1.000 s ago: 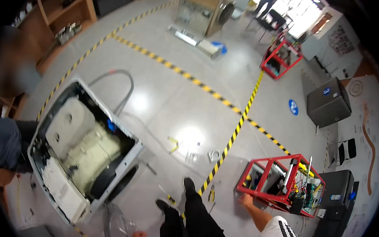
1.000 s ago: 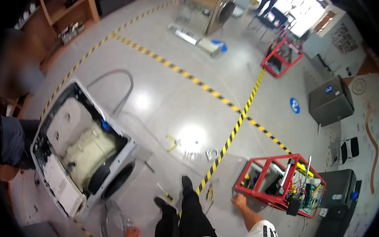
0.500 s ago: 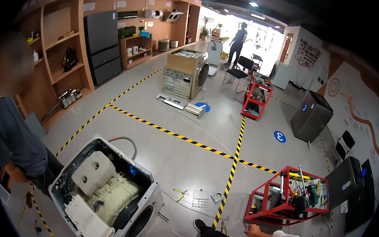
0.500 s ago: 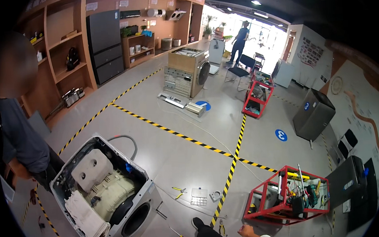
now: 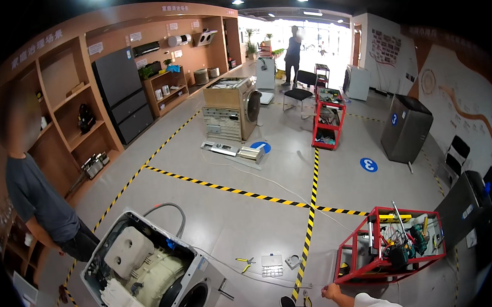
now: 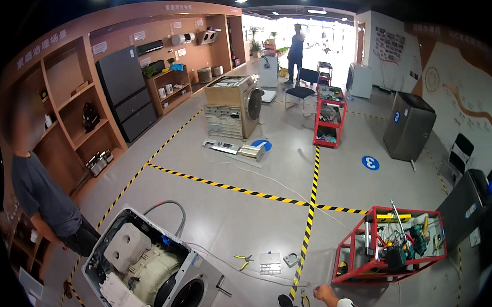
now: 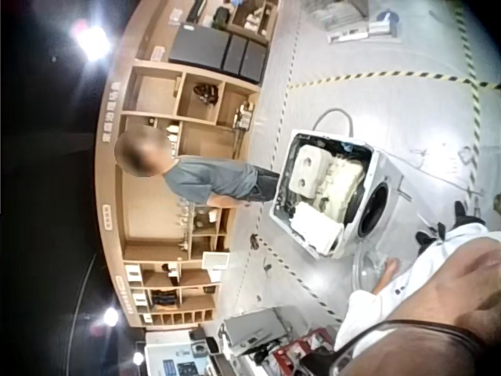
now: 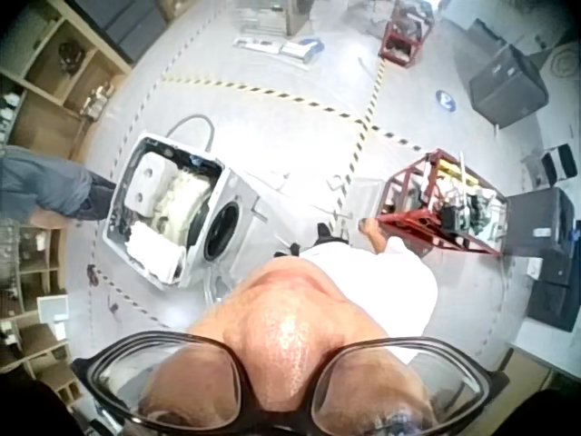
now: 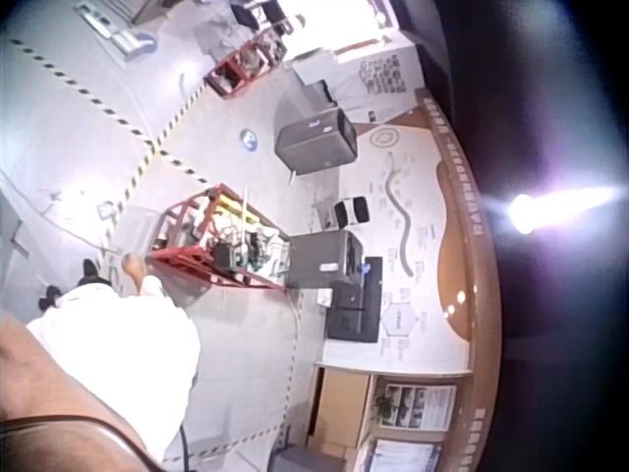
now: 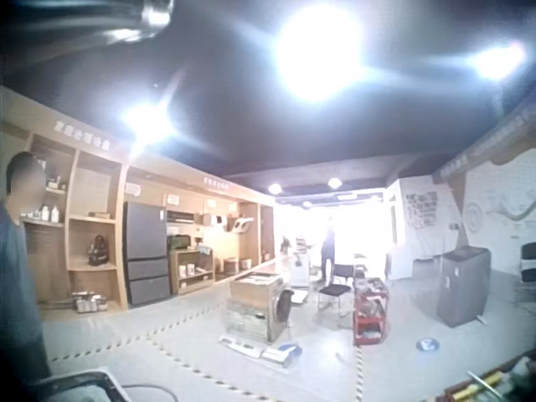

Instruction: The person manipulates the rubber door seal of a washing machine by hand, pressing and tucking the edges into the circular metal frame.

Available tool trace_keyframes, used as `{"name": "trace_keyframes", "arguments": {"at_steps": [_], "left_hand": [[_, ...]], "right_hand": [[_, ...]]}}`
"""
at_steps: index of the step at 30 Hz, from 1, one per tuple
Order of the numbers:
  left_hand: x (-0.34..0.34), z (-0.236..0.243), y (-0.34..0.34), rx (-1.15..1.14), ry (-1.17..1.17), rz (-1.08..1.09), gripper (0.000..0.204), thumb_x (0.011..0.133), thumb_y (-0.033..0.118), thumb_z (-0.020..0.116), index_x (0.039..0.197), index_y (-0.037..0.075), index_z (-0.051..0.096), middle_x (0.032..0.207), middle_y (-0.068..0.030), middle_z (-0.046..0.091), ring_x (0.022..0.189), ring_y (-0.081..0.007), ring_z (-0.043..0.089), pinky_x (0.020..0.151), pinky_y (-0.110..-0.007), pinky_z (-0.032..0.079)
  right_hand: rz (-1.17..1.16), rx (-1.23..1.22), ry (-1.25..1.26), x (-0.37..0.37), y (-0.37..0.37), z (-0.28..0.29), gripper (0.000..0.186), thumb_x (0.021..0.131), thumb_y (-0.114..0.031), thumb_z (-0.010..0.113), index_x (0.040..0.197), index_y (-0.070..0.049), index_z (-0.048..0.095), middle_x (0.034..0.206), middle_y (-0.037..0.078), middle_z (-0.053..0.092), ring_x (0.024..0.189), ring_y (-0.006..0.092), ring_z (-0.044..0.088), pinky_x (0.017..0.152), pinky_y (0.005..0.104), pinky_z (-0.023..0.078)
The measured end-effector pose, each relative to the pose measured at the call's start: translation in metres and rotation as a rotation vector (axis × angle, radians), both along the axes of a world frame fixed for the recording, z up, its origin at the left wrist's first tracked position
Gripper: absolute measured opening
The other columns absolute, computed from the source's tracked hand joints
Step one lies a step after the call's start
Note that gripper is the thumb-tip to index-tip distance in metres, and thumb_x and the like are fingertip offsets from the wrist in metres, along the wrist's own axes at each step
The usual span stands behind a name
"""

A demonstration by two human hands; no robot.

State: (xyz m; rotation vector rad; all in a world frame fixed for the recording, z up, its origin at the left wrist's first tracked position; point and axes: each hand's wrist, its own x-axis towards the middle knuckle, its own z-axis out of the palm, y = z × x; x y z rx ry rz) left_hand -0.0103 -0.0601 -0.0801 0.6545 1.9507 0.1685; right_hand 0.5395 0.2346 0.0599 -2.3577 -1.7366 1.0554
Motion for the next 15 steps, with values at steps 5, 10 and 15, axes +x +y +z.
{"name": "trace_keyframes", "arguments": {"at_steps": [5, 10, 15], "left_hand": [[0.021, 0.007, 0.033, 0.027, -0.046, 0.017, 0.029, 0.083, 0.028, 0.052, 0.084, 0.004, 0.068, 0.074, -0.0113, 0.064, 0.064, -0.0216, 0.058, 0.053, -0.04, 0.045], [0.047, 0.015, 0.082, 0.161, -0.087, 0.18, 0.029, 0.086, 0.03, 0.052, 0.089, 0.004, 0.066, 0.076, -0.0107, 0.063, 0.066, -0.0199, 0.058, 0.056, -0.038, 0.045], [0.078, 0.087, 0.163, 0.162, -0.091, 0.131, 0.03, 0.086, 0.031, 0.054, 0.094, 0.004, 0.065, 0.081, -0.0098, 0.061, 0.071, -0.0187, 0.056, 0.06, -0.038, 0.046]], "right_hand": [[-0.061, -0.027, 0.034, 0.019, 0.019, 0.006, 0.029, 0.083, -0.035, 0.06, 0.083, -0.009, 0.073, 0.069, 0.001, 0.07, 0.065, 0.0115, 0.068, 0.068, 0.0278, 0.054], [-0.097, -0.222, 0.076, 0.058, 0.004, -0.007, 0.034, 0.084, -0.039, 0.058, 0.079, -0.009, 0.073, 0.067, 0.002, 0.07, 0.062, 0.0122, 0.068, 0.065, 0.027, 0.054], [-0.275, -0.394, 0.116, 0.117, -0.014, -0.029, 0.027, 0.082, -0.032, 0.062, 0.075, -0.008, 0.072, 0.066, 0.002, 0.069, 0.058, 0.0128, 0.067, 0.06, 0.0265, 0.054]]}}
